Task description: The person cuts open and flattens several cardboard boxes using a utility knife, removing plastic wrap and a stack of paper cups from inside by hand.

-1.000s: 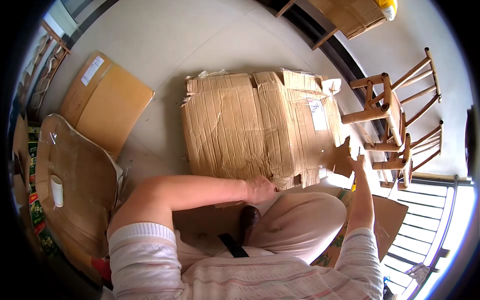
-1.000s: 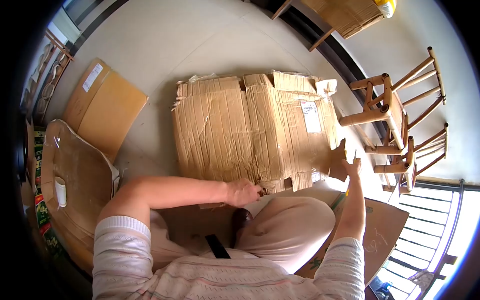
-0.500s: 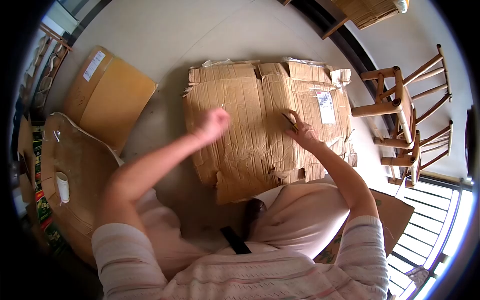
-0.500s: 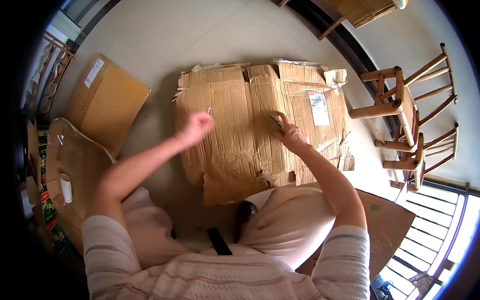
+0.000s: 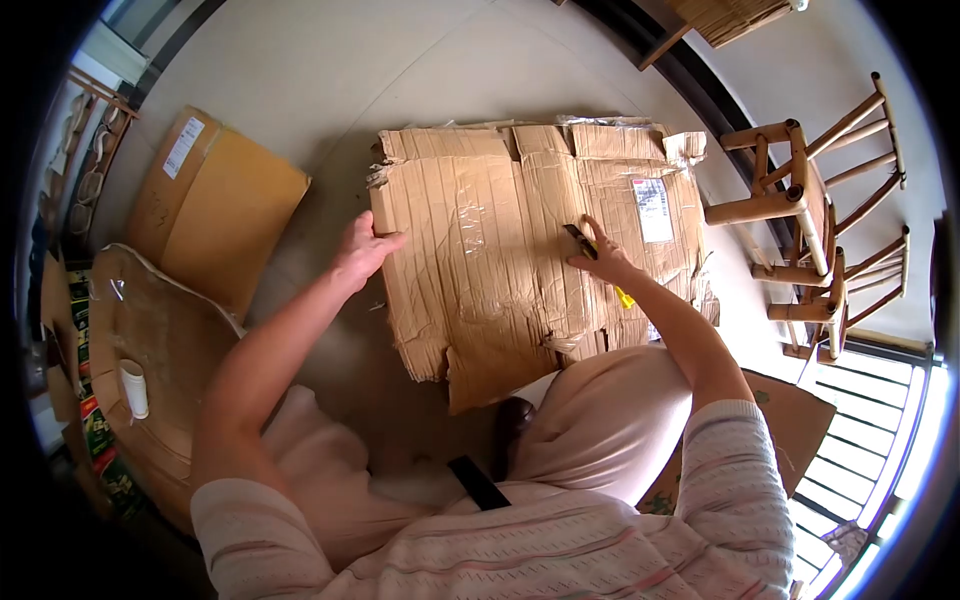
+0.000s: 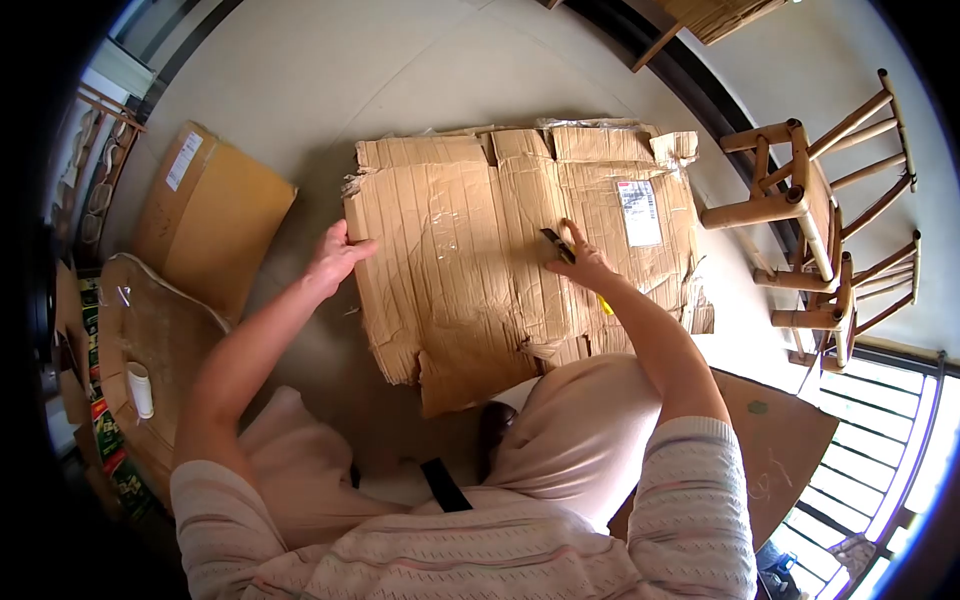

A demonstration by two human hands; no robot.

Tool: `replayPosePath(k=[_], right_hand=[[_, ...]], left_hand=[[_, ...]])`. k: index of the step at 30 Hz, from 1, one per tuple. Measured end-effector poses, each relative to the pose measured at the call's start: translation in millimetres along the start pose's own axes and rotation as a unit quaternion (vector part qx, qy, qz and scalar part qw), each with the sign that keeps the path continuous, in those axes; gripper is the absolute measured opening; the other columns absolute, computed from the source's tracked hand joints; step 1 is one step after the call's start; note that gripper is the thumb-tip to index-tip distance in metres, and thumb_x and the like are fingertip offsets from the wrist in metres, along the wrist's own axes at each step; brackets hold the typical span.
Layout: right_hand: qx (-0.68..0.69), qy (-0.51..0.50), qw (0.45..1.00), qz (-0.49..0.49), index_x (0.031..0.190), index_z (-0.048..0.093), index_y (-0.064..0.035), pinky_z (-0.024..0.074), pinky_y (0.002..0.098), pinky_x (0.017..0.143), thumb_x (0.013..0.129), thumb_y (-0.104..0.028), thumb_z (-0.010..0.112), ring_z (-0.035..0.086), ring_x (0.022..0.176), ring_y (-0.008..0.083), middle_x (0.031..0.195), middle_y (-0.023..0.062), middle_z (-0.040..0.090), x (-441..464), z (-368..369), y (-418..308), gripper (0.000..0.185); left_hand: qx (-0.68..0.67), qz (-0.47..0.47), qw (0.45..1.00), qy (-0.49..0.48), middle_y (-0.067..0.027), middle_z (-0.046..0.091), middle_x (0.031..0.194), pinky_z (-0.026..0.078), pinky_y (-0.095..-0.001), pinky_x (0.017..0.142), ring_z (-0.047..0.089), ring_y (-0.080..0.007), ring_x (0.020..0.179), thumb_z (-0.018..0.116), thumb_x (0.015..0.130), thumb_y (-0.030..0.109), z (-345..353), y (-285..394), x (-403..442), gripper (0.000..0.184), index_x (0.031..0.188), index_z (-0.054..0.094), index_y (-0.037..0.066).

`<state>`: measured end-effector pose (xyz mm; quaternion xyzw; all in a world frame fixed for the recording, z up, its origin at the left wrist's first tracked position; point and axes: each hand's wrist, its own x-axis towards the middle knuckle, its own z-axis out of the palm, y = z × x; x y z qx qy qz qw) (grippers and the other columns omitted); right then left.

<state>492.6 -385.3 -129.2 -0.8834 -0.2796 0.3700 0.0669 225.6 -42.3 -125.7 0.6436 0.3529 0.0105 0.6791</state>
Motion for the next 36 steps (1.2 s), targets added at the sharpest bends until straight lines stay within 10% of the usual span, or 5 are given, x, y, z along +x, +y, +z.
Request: replayPosePath(k=[11, 24, 28, 32, 36], right_hand=[[0.147, -0.032, 0.988, 0.034, 0.145, -0.001, -0.0250, 0.0396, 0.0290, 0.040, 0.078, -0.019, 0.070, 0.046, 0.041, 0.0132, 0.057, 0.0035, 0.050, 19, 13, 17, 0.098], [0.034, -0.064, 0.996, 0.057, 0.146, -0.003, -0.0249, 0.0503, 0.0349, 0.054, 0.083, -0.023, 0.065, 0.058, 0.064, 0.0213, 0.086, 0.0128, 0.057, 25, -7, 13, 0.093], [0.148, -0.077, 0.983, 0.074, 0.145, 0.008, -0.0174, 0.0487, 0.0353, 0.077, 0.084, -0.026, 0.064, 0.057, 0.089, 0.0244, 0.111, 0.0142, 0.053, 92, 1, 123, 0.083], [0.512, -0.213, 0.803, 0.219, 0.134, 0.037, -0.0098, 0.0465, 0.0314, 0.078, 0.083, -0.027, 0.065, 0.056, 0.090, 0.0201, 0.108, 0.0095, 0.055, 66, -42, 79, 0.061], [0.021, -0.094, 0.995, 0.040, 0.105, 0.047, -0.0056, 0.0490, 0.0307, 0.063, 0.083, -0.022, 0.064, 0.056, 0.071, 0.0161, 0.079, 0.0035, 0.055, 1, -72, -17, 0.032]], left_hand=[[0.414, -0.023, 0.908, -0.049, -0.0159, 0.066, 0.092, 0.050, -0.0434, 0.075, 0.063, -0.0310, 0.087, 0.057, 0.076, 0.040, -6, -12, 13, 0.037, 0.086, 0.068, 0.006], [0.578, -0.040, 0.801, 0.151, -0.0186, 0.061, 0.070, 0.047, -0.0436, 0.061, 0.061, -0.0335, 0.066, 0.056, 0.069, 0.019, -284, 0, -169, 0.019, 0.071, 0.066, 0.003], [0.503, -0.157, 0.831, 0.179, -0.0199, 0.062, 0.069, 0.048, -0.0418, 0.058, 0.061, -0.0312, 0.062, 0.062, 0.070, 0.025, -317, -75, -279, 0.026, 0.072, 0.065, -0.001], [0.163, -0.370, 0.874, 0.268, -0.0108, 0.057, 0.059, 0.043, -0.0348, 0.046, 0.055, -0.0220, 0.054, 0.066, 0.075, 0.029, -282, -128, -321, 0.031, 0.074, 0.061, -0.002], [-0.053, -0.318, 0.910, 0.260, -0.0056, 0.053, 0.060, 0.037, -0.0307, 0.040, 0.048, -0.0136, 0.048, 0.068, 0.073, 0.025, -262, -175, -329, 0.025, 0.069, 0.058, 0.002]])
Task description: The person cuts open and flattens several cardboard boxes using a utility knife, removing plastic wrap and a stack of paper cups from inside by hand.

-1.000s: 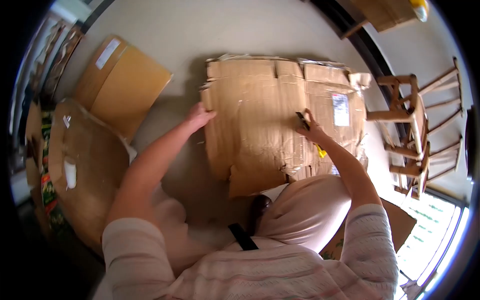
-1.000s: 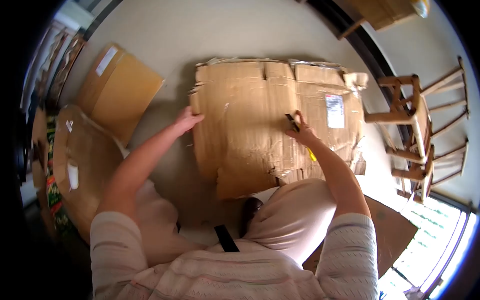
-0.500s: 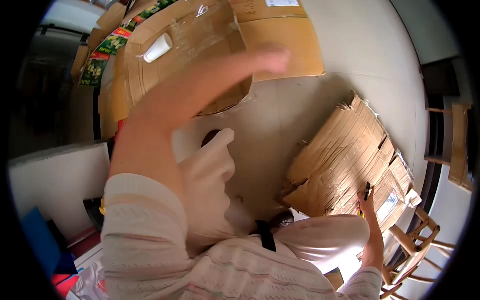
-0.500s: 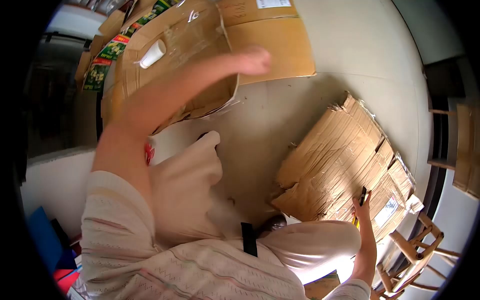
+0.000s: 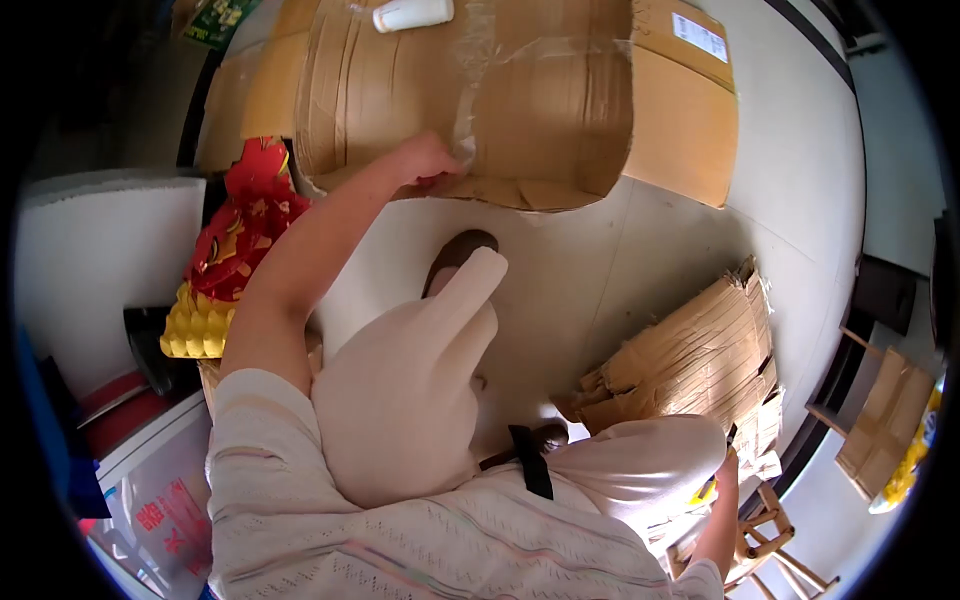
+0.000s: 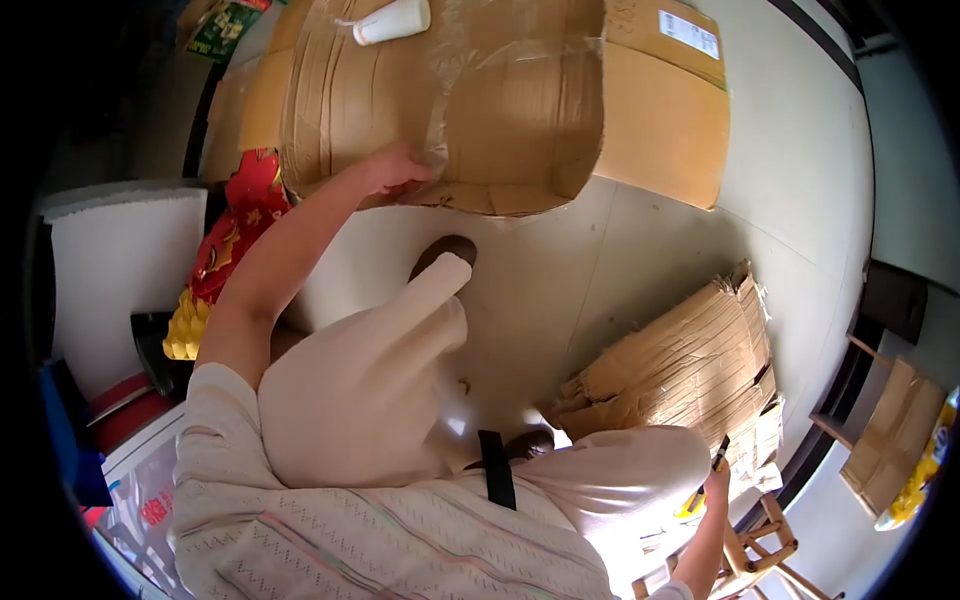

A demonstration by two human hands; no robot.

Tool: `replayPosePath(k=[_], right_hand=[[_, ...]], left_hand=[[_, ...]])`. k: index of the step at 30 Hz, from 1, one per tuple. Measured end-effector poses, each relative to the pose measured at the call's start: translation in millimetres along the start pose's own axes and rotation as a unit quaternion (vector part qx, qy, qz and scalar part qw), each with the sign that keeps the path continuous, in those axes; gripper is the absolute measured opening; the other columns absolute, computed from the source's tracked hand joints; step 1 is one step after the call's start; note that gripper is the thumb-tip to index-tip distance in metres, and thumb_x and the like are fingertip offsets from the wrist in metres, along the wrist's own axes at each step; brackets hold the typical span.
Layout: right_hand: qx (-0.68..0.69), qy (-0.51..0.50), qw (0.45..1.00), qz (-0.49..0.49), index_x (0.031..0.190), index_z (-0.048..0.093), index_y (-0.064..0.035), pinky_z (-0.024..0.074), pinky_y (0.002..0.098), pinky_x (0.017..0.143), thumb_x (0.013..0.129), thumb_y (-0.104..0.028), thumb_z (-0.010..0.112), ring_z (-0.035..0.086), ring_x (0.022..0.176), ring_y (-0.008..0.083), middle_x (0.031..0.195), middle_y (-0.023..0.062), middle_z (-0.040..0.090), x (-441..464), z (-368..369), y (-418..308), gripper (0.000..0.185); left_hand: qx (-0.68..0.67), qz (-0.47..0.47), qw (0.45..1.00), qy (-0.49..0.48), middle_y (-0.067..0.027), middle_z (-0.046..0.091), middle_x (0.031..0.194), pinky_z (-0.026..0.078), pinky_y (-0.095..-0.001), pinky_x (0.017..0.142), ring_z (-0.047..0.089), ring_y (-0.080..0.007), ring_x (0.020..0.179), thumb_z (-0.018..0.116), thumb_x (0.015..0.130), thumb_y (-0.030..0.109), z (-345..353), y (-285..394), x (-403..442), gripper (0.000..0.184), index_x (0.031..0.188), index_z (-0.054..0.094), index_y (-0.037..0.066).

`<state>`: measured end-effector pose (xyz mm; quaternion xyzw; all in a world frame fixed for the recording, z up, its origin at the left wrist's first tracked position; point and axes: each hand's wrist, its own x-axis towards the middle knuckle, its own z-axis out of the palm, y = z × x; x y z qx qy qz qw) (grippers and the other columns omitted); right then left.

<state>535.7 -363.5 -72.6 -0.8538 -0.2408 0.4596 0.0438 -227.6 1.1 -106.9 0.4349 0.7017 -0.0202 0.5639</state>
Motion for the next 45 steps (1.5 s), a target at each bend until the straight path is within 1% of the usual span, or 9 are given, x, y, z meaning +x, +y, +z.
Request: replayPosePath(k=[5, 11, 17, 27, 30, 33, 37, 40, 45], right_hand=[[0.028, 0.056, 0.997, -0.037, 0.086, 0.043, -0.0091, 0.0401, 0.0272, 0.034, 0.089, -0.029, 0.057, 0.046, 0.038, 0.0126, 0.052, 0.0027, 0.045, -29, 6, -178, 0.024], [0.043, -0.253, 0.936, -0.240, 0.135, 0.032, -0.0050, 0.0485, 0.0241, 0.045, 0.094, -0.019, 0.051, 0.055, 0.052, 0.0094, 0.073, 0.0048, 0.054, -90, 145, -407, 0.047], [0.071, -0.374, 0.903, -0.196, 0.127, 0.038, -0.0012, 0.0462, 0.0271, 0.039, 0.091, -0.015, 0.053, 0.055, 0.045, 0.0148, 0.072, 0.0081, 0.055, -131, 265, -450, 0.042], [0.119, -0.280, 0.929, -0.209, 0.118, 0.042, 0.0025, 0.0444, 0.0297, 0.039, 0.088, -0.014, 0.051, 0.057, 0.044, 0.0197, 0.069, 0.0094, 0.055, -111, 308, -453, 0.036], [0.102, -0.278, 0.934, -0.199, 0.110, 0.045, 0.0004, 0.0430, 0.0295, 0.037, 0.088, -0.014, 0.053, 0.055, 0.042, 0.0181, 0.067, 0.0087, 0.055, -82, 296, -454, 0.028], [0.026, -0.311, 0.937, -0.156, 0.107, 0.048, -0.0032, 0.0399, 0.0293, 0.035, 0.087, -0.015, 0.056, 0.053, 0.041, 0.0156, 0.064, 0.0069, 0.053, -58, 282, -455, 0.024], [0.024, -0.305, 0.942, -0.140, 0.104, 0.048, -0.0022, 0.0410, 0.0307, 0.037, 0.087, -0.015, 0.055, 0.052, 0.042, 0.0165, 0.064, 0.0077, 0.053, -53, 286, -449, 0.022], [0.038, -0.314, 0.940, -0.131, 0.101, 0.047, -0.0004, 0.0430, 0.0325, 0.040, 0.087, -0.015, 0.054, 0.053, 0.045, 0.0178, 0.066, 0.0085, 0.054, -53, 290, -449, 0.022], [0.030, -0.328, 0.937, -0.116, 0.101, 0.047, -0.0014, 0.0436, 0.0328, 0.040, 0.087, -0.016, 0.054, 0.054, 0.045, 0.0184, 0.067, 0.0084, 0.055, -58, 290, -451, 0.021]], left_hand=[[-0.195, 0.084, 0.977, -0.034, -0.0033, 0.055, 0.061, 0.034, -0.0270, 0.042, 0.047, -0.0098, 0.049, 0.065, 0.076, 0.016, 9, -1, -1, 0.015, 0.069, 0.059, 0.005], [-0.321, 0.182, 0.918, -0.144, -0.0015, 0.060, 0.071, 0.042, -0.0232, 0.054, 0.055, -0.0086, 0.062, 0.061, 0.083, 0.021, 12, 41, -34, 0.015, 0.077, 0.062, 0.007], [-0.326, 0.213, 0.902, -0.186, -0.0026, 0.065, 0.087, 0.048, -0.0226, 0.068, 0.060, -0.0099, 0.079, 0.060, 0.086, 0.022, 46, 64, -40, 0.020, 0.094, 0.065, 0.005], [-0.319, 0.277, 0.888, -0.183, -0.0046, 0.064, 0.094, 0.050, -0.0267, 0.075, 0.061, -0.0133, 0.087, 0.060, 0.081, 0.008, 66, 91, -35, 0.023, 0.101, 0.064, -0.002], [-0.263, 0.314, 0.894, -0.180, -0.0061, 0.065, 0.094, 0.050, -0.0274, 0.075, 0.062, -0.0150, 0.086, 0.059, 0.081, 0.008, 67, 103, -31, 0.022, 0.101, 0.065, 0.000], [0.149, 0.366, 0.918, 0.033, -0.0088, 0.064, 0.093, 0.050, -0.0311, 0.074, 0.063, -0.0217, 0.084, 0.057, 0.080, 0.007, 62, 103, -18, 0.019, 0.097, 0.066, 0.004], [0.264, 0.351, 0.863, 0.250, -0.0102, 0.061, 0.093, 0.047, -0.0390, 0.078, 0.056, -0.0316, 0.096, 0.057, 0.074, 0.005, 46, 99, -2, 0.017, 0.089, 0.065, 0.007], [0.263, 0.628, 0.701, 0.214, -0.0085, 0.061, 0.091, 0.043, -0.0439, 0.085, 0.056, -0.0308, 0.097, 0.055, 0.072, 0.004, 82, 109, -5, 0.024, 0.094, 0.065, 0.009], [0.441, 0.487, 0.751, 0.063, -0.0056, 0.062, 0.080, 0.035, -0.0473, 0.088, 0.057, -0.0283, 0.091, 0.056, 0.067, 0.006, 104, 125, -8, 0.019, 0.084, 0.064, 0.011]])
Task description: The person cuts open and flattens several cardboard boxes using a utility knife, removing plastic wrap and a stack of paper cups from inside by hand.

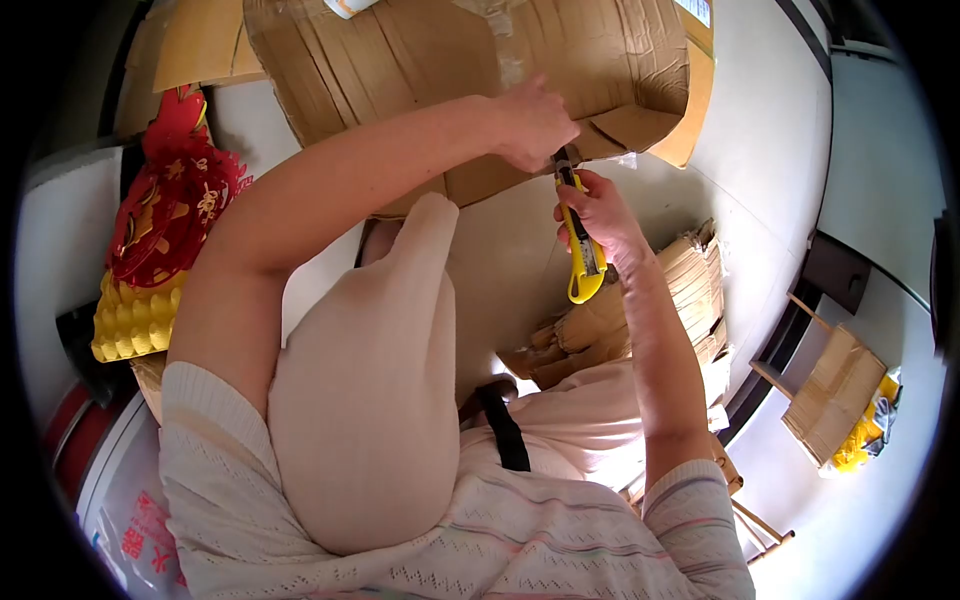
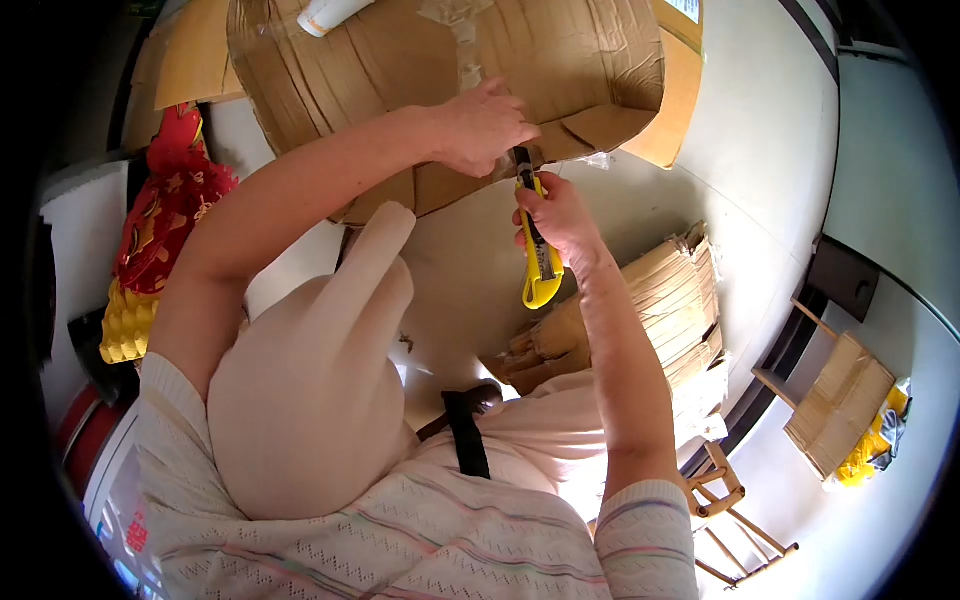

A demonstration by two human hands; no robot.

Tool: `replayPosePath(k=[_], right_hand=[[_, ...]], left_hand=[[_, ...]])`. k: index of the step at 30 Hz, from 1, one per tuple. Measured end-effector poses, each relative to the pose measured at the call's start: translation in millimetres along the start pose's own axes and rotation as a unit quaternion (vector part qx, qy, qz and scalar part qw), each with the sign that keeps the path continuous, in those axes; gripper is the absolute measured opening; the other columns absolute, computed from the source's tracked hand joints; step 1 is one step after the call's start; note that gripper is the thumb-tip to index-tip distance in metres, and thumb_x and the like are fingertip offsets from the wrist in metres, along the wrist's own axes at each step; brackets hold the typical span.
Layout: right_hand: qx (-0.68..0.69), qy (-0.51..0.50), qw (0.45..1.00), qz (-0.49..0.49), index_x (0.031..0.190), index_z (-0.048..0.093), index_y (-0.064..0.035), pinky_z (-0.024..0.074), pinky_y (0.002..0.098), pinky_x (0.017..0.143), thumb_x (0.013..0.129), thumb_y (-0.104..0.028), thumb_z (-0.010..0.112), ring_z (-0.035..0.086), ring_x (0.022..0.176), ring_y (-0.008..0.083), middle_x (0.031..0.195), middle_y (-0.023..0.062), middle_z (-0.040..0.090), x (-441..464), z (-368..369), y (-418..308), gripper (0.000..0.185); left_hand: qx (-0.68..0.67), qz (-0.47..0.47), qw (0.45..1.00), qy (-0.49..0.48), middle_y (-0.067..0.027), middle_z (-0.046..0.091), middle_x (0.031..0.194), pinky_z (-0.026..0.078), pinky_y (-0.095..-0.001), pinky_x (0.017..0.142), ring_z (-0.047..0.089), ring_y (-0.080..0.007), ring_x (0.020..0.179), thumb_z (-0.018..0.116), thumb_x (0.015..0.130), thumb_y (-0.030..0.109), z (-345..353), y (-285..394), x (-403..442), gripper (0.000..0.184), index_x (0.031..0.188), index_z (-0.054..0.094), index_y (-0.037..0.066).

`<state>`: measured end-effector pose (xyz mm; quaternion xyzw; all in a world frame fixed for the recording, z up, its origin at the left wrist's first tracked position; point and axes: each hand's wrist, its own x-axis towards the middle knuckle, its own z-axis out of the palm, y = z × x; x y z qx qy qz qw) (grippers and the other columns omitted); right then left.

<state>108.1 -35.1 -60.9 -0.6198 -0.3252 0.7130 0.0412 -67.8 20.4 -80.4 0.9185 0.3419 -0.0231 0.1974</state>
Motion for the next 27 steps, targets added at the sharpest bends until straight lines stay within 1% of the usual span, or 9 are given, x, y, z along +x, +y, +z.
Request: replayPosePath(k=[1, 4, 10, 13, 16, 19, 21, 25, 27], right_hand=[[-0.001, 0.005, 1.000, 0.000, 0.101, 0.047, -0.0021, 0.0429, 0.0320, 0.039, 0.087, -0.016, 0.054, 0.053, 0.044, 0.0176, 0.066, 0.0082, 0.054, -1, 1, -1, 0.021], [0.004, 0.011, 1.000, 0.002, 0.100, 0.048, -0.0034, 0.0415, 0.0300, 0.036, 0.088, -0.018, 0.055, 0.052, 0.042, 0.0161, 0.065, 0.0077, 0.053, -4, 6, -4, 0.020], [0.016, -0.041, 0.998, 0.038, 0.100, 0.047, -0.0019, 0.0435, 0.0331, 0.040, 0.086, -0.016, 0.054, 0.054, 0.045, 0.0189, 0.066, 0.0089, 0.055, -17, 11, -9, 0.021], [0.036, -0.057, 0.997, 0.042, 0.099, 0.047, -0.0025, 0.0428, 0.0329, 0.039, 0.086, -0.015, 0.054, 0.054, 0.045, 0.0188, 0.066, 0.0092, 0.054, -15, 13, -10, 0.019], [0.064, -0.091, 0.993, 0.043, 0.098, 0.048, -0.0032, 0.0415, 0.0319, 0.038, 0.087, -0.016, 0.053, 0.053, 0.045, 0.0183, 0.066, 0.0093, 0.053, -15, 17, -6, 0.017], [0.090, -0.131, 0.985, 0.069, 0.103, 0.049, -0.0039, 0.0399, 0.0292, 0.038, 0.088, -0.016, 0.051, 0.051, 0.044, 0.0161, 0.066, 0.0084, 0.053, -25, 18, -4, 0.019], [0.114, -0.142, 0.980, 0.084, 0.110, 0.050, -0.0046, 0.0382, 0.0259, 0.037, 0.090, -0.016, 0.050, 0.048, 0.042, 0.0127, 0.067, 0.0066, 0.051, -24, 17, -8, 0.023], [0.136, -0.134, 0.979, 0.071, 0.110, 0.050, -0.0038, 0.0378, 0.0254, 0.035, 0.089, -0.015, 0.050, 0.047, 0.041, 0.0124, 0.066, 0.0070, 0.051, -26, 23, -4, 0.023], [0.127, -0.138, 0.980, 0.061, 0.109, 0.050, -0.0032, 0.0375, 0.0254, 0.034, 0.089, -0.015, 0.050, 0.047, 0.040, 0.0125, 0.066, 0.0069, 0.052, -42, 29, 7, 0.023]], left_hand=[[0.003, -0.023, 0.994, -0.103, -0.0051, 0.062, 0.078, 0.034, -0.0472, 0.088, 0.057, -0.0274, 0.090, 0.057, 0.066, 0.007, -12, 1, 0, 0.015, 0.079, 0.064, 0.011], [-0.039, -0.032, 0.989, -0.140, -0.0042, 0.060, 0.068, 0.034, -0.0444, 0.084, 0.057, -0.0250, 0.083, 0.058, 0.066, 0.010, -30, 3, -3, 0.004, 0.064, 0.061, 0.012], [-0.047, 0.002, 0.999, -0.008, -0.0046, 0.064, 0.073, 0.037, -0.0469, 0.078, 0.061, -0.0259, 0.079, 0.061, 0.069, 0.009, -13, -3, -7, 0.005, 0.069, 0.065, 0.012], [-0.038, -0.028, 0.998, -0.050, -0.0004, 0.059, 0.065, 0.034, -0.0438, 0.081, 0.057, -0.0199, 0.080, 0.063, 0.065, 0.011, -15, 8, -5, 0.007, 0.062, 0.064, 0.018], [0.021, 0.002, 0.999, -0.037, 0.0018, 0.059, 0.066, 0.034, -0.0444, 0.083, 0.057, -0.0182, 0.083, 0.065, 0.064, 0.012, -6, 10, -5, 0.007, 0.064, 0.065, 0.020], [0.009, -0.019, 0.999, -0.045, 0.0023, 0.059, 0.066, 0.034, -0.0458, 0.086, 0.057, -0.0182, 0.084, 0.066, 0.063, 0.014, 2, 14, -10, 0.007, 0.065, 0.066, 0.020], [0.017, -0.002, 0.999, -0.042, 0.0023, 0.060, 0.067, 0.035, -0.0465, 0.086, 0.057, -0.0181, 0.085, 0.065, 0.063, 0.014, 2, 17, -11, 0.006, 0.065, 0.066, 0.020], [0.034, 0.038, 0.998, -0.030, 0.0016, 0.059, 0.066, 0.036, -0.0463, 0.084, 0.058, -0.0201, 0.081, 0.064, 0.065, 0.015, -1, 19, -11, 0.005, 0.066, 0.066, 0.019], [0.054, -0.031, 0.998, -0.004, 0.0002, 0.059, 0.065, 0.037, -0.0467, 0.081, 0.059, -0.0208, 0.077, 0.063, 0.066, 0.016, 6, 4, -10, 0.004, 0.066, 0.066, 0.018]])
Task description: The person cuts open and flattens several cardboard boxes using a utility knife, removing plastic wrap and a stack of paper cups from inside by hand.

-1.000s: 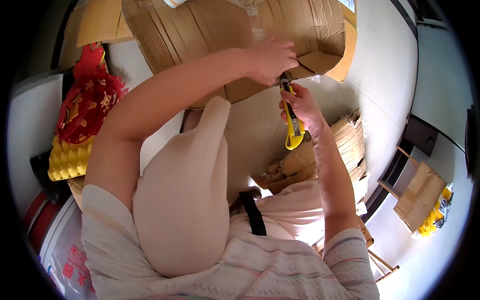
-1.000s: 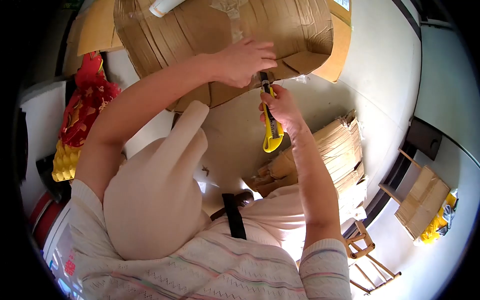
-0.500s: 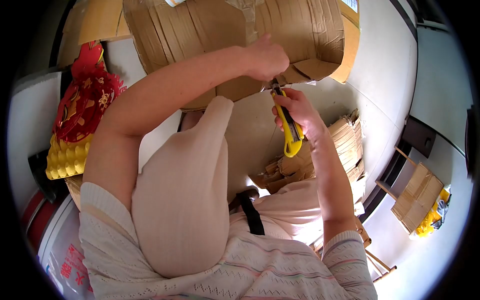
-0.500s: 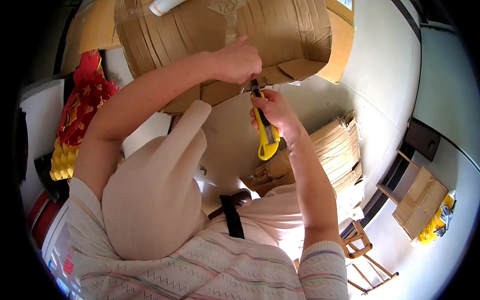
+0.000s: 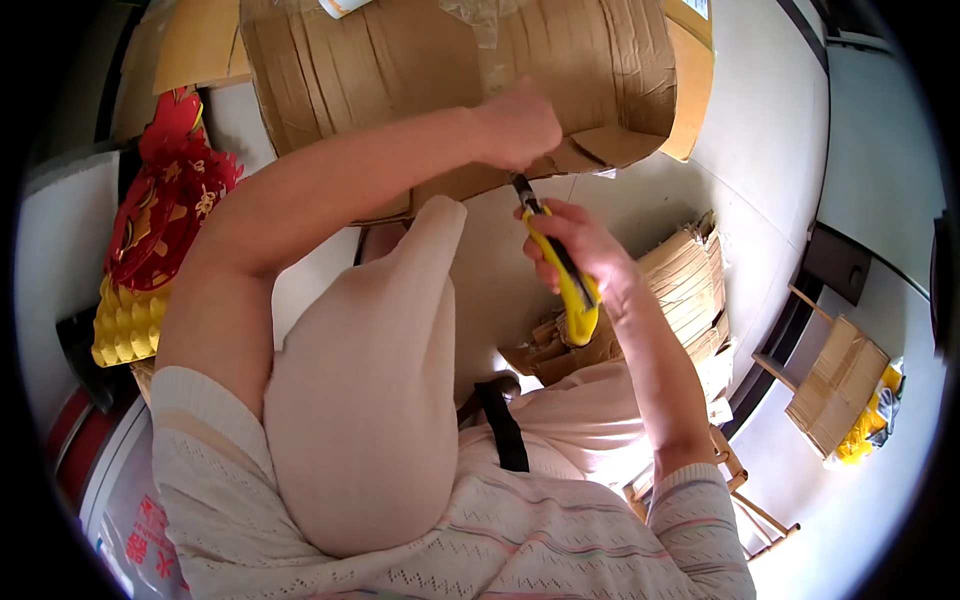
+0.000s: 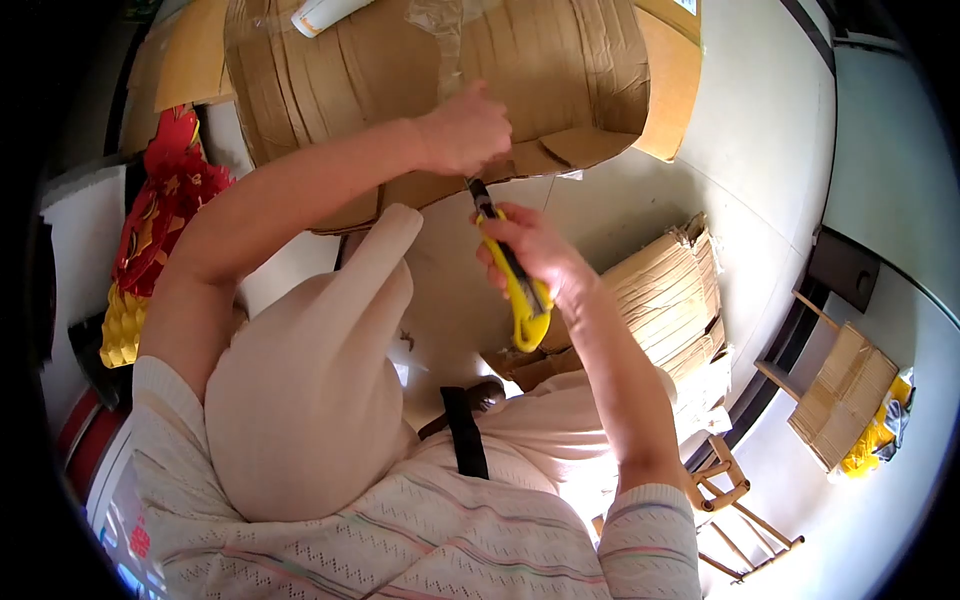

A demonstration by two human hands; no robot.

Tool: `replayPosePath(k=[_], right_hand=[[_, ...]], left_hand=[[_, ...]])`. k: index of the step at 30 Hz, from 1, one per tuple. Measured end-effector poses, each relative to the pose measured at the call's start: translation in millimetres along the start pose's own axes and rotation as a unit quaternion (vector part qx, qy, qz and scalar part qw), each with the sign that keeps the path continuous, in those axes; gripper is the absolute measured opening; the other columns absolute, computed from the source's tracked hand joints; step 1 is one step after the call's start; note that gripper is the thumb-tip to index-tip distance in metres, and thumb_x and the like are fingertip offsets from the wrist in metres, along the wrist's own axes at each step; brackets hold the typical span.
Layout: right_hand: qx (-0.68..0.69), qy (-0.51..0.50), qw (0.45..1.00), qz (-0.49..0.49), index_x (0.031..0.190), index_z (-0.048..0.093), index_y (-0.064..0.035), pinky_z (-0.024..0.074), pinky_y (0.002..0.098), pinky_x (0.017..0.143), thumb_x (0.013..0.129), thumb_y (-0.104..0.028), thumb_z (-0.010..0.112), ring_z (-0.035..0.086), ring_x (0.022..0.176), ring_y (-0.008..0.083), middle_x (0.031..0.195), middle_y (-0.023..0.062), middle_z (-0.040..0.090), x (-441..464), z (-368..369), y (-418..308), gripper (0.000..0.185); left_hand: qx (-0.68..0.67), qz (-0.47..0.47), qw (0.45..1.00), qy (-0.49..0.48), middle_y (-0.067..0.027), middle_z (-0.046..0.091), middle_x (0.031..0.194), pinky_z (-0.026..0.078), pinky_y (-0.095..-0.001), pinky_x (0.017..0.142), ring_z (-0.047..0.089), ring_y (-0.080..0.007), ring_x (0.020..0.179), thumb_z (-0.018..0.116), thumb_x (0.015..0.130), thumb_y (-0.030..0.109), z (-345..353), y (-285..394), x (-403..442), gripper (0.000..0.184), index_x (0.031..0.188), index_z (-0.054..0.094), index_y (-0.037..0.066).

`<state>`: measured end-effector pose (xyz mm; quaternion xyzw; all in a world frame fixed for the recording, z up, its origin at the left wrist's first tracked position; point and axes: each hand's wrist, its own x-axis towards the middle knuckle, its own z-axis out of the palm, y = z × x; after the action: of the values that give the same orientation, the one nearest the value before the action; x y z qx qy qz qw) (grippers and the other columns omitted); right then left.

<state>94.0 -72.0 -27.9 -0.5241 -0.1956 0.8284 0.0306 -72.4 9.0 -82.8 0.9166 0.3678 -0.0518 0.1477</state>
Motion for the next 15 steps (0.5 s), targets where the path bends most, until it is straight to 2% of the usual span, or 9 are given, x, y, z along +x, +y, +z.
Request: replayPosePath(k=[1, 4, 7, 8, 10, 12, 14, 15], right_hand=[[-0.015, -0.014, 1.000, 0.003, 0.109, 0.050, -0.0030, 0.0378, 0.0255, 0.034, 0.089, -0.015, 0.051, 0.048, 0.040, 0.0129, 0.066, 0.0068, 0.052, -4, 6, 8, 0.023], [-0.065, -0.051, 0.997, 0.003, 0.109, 0.051, -0.0022, 0.0388, 0.0258, 0.035, 0.088, -0.014, 0.053, 0.051, 0.040, 0.0139, 0.065, 0.0068, 0.054, -10, 25, 22, 0.024], [-0.020, -0.012, 0.997, -0.067, 0.107, 0.051, -0.0029, 0.0419, 0.0244, 0.038, 0.089, -0.017, 0.055, 0.052, 0.042, 0.0138, 0.066, 0.0065, 0.055, -17, -5, 11, 0.023], [-0.011, -0.005, 0.996, -0.093, 0.107, 0.051, -0.0032, 0.0424, 0.0241, 0.039, 0.089, -0.017, 0.056, 0.053, 0.043, 0.0137, 0.067, 0.0064, 0.055, -20, -14, 8, 0.023], [-0.012, 0.079, 0.980, -0.181, 0.104, 0.052, -0.0030, 0.0426, 0.0238, 0.039, 0.089, -0.017, 0.057, 0.054, 0.044, 0.0138, 0.066, 0.0057, 0.055, -21, -27, 9, 0.022], [-0.038, 0.177, 0.951, -0.249, 0.099, 0.052, -0.0025, 0.0431, 0.0243, 0.040, 0.087, -0.019, 0.060, 0.054, 0.044, 0.0137, 0.066, 0.0058, 0.055, -9, -44, 10, 0.022], [-0.087, 0.290, 0.906, -0.295, 0.091, 0.052, -0.0019, 0.0440, 0.0256, 0.041, 0.085, -0.023, 0.065, 0.053, 0.044, 0.0134, 0.067, 0.0067, 0.056, 6, -64, 6, 0.026], [-0.136, 0.365, 0.877, -0.282, 0.089, 0.052, -0.0019, 0.0445, 0.0264, 0.042, 0.083, -0.025, 0.067, 0.055, 0.047, 0.0128, 0.069, 0.0081, 0.058, 6, -72, -4, 0.028]], left_hand=[[0.007, -0.035, 0.999, 0.010, -0.0005, 0.059, 0.065, 0.038, -0.0469, 0.080, 0.059, -0.0211, 0.075, 0.063, 0.066, 0.016, 0, -5, 1, 0.003, 0.065, 0.065, 0.018], [-0.036, -0.067, 0.988, 0.134, -0.0032, 0.060, 0.063, 0.042, -0.0430, 0.071, 0.060, -0.0221, 0.067, 0.061, 0.066, 0.014, -26, -32, 12, 0.005, 0.062, 0.063, 0.015], [-0.139, -0.021, 0.977, 0.163, -0.0047, 0.061, 0.062, 0.044, -0.0373, 0.061, 0.060, -0.0219, 0.062, 0.061, 0.065, 0.012, -25, -39, 12, 0.004, 0.064, 0.065, 0.013], [-0.194, -0.016, 0.972, 0.131, -0.0042, 0.061, 0.060, 0.044, -0.0353, 0.060, 0.058, -0.0223, 0.059, 0.061, 0.065, 0.013, -23, -45, 7, 0.005, 0.066, 0.066, 0.013], [-0.305, -0.005, 0.950, 0.068, -0.0033, 0.060, 0.056, 0.044, -0.0314, 0.056, 0.056, -0.0231, 0.053, 0.061, 0.065, 0.013, -19, -57, -12, 0.009, 0.070, 0.068, 0.012], [-0.254, -0.021, 0.953, -0.163, -0.0051, 0.066, 0.077, 0.046, -0.0333, 0.072, 0.060, -0.0237, 0.074, 0.063, 0.065, 0.016, -33, -50, -20, 0.013, 0.075, 0.071, 0.016], [-0.211, -0.062, 0.961, -0.166, -0.0085, 0.063, 0.098, 0.041, -0.0370, 0.082, 0.055, -0.0257, 0.094, 0.064, 0.065, 0.017, -51, -34, -36, 0.011, 0.073, 0.071, 0.017], [-0.191, -0.082, 0.964, -0.168, -0.0101, 0.061, 0.108, 0.039, -0.0389, 0.087, 0.053, -0.0267, 0.105, 0.064, 0.065, 0.018, -59, -28, -43, 0.010, 0.072, 0.071, 0.017]])
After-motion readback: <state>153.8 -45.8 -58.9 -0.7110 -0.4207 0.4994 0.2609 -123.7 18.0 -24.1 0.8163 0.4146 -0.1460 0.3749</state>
